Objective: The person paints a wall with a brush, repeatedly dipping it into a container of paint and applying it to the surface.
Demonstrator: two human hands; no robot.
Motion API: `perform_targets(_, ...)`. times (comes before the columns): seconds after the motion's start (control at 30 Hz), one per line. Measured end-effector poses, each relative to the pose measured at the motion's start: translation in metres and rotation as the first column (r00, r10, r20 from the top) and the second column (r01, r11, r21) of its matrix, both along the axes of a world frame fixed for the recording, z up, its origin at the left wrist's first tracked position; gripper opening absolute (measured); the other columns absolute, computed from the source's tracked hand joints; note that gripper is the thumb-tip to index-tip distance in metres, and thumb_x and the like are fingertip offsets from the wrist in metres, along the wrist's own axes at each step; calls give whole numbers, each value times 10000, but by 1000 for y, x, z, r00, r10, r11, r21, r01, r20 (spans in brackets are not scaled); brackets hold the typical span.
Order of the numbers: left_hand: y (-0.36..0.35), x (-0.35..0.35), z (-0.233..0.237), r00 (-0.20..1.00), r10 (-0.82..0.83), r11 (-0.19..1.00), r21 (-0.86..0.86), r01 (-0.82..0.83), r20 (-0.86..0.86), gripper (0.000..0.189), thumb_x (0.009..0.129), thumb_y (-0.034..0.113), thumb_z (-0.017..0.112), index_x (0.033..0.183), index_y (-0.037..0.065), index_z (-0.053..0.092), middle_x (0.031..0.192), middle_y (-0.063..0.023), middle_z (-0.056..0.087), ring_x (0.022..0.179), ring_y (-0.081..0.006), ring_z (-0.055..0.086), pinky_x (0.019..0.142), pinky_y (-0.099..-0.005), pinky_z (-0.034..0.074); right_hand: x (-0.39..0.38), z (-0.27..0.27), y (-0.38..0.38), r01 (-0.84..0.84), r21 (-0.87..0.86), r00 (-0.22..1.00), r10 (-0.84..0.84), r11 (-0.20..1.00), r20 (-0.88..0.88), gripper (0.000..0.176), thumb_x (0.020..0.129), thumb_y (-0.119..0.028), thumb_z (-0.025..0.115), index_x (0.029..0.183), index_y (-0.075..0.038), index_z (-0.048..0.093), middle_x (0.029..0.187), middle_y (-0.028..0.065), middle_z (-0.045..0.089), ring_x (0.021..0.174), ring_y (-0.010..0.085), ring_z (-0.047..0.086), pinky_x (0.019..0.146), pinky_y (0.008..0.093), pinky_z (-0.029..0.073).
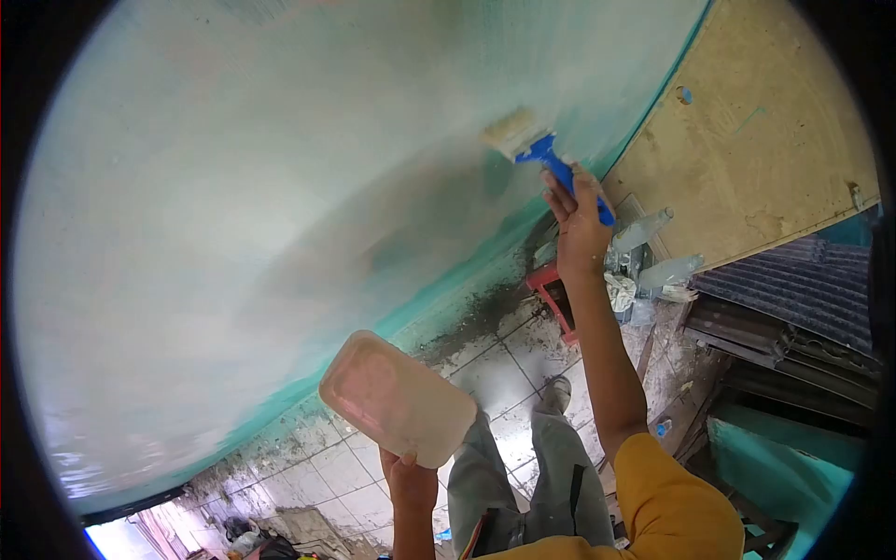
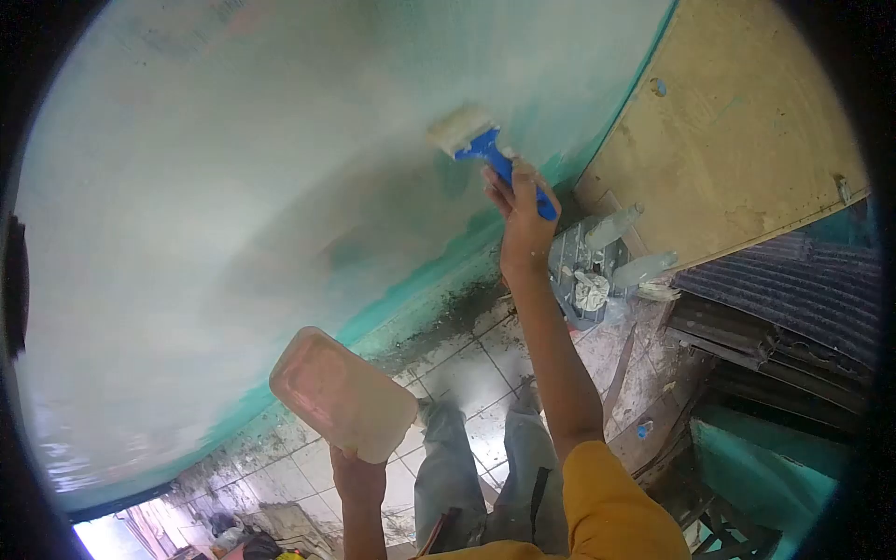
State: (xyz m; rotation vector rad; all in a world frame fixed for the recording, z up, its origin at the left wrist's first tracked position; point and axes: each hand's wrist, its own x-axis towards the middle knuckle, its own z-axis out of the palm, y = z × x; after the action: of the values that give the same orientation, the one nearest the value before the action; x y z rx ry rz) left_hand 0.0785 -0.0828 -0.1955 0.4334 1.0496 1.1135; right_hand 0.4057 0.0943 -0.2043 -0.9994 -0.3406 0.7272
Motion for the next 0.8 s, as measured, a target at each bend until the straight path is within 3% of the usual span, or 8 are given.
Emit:
perform_targets(0.07,-1,4,1,996,9,1000,-23,-7,90,886,702,232,771,1418,35,288,1346,-110,444,1256,-274,466,1054,-445,419,0,5,-3,9,178,998,2,984,-60,366,967,-275,567,1239,-31,571,1136,98,664,1005,187,663,842,281,533)
perform_targets(0.2,0,-11,-14,994,-38,998,-49,43,100,895,696,240,776,1418,33,290,1345,-114,447,1254,-275,467,1056,-438,418,-16,-65,12,15,201,989,15,979,-145,381,974,-278,559,1265,-32,548,1151,99,659,1030,181,653,883,285,527)
perform_targets(0.27,1,-24,-23,996,-61,996,-65,66,71,898,694,239,779,1418,30,290,1342,-116,451,1250,-275,472,1048,-432,428,-33,-123,18,54,101,968,-27,993,-249,389,979,-282,551,1273,-27,541,1148,95,657,1051,177,643,917,298,520)
perform_targets(0.4,9,-53,-42,997,-67,996,-55,69,31,886,688,226,783,1407,23,305,1323,-111,466,1235,-275,486,1037,-426,439,-56,-252,7,93,-40,951,-101,995,-293,396,976,-296,557,1263,-23,546,1134,100,657,1077,194,631,940,312,510)
perform_targets(0.5,14,-69,-49,998,-61,997,-49,60,-17,874,680,219,791,1393,20,327,1307,-106,480,1219,-271,499,1031,-423,445,-64,-302,0,95,-131,921,-137,987,-364,353,950,-265,596,1168,13,592,1104,107,652,1052,220,639,901,337,508)
perform_targets(0.6,14,-81,-47,1000,11,998,-54,-11,-17,871,672,224,801,1384,22,342,1294,-100,489,1209,-267,505,1028,-421,447,-42,-307,-2,101,-183,940,-154,978,-304,344,943,-263,601,1142,17,608,1041,111,673,987,207,662,861,314,514)
perform_targets(0.67,14,-86,-48,1000,6,998,-64,-7,-23,880,672,234,806,1386,23,337,1294,-96,487,1206,-262,506,1027,-420,449,-25,-281,1,69,-331,976,-133,941,-174,348,940,-269,605,1166,-4,607,1039,102,679,930,213,672,825,317,532)
perform_targets(0.8,13,-85,-38,1000,26,998,-65,-25,14,877,674,230,803,1386,24,335,1292,-94,484,1208,-262,503,1034,-419,442,-19,-152,8,83,-237,994,-64,968,84,327,942,-259,610,1146,-4,621,1011,101,684,877,197,684,793,311,544)
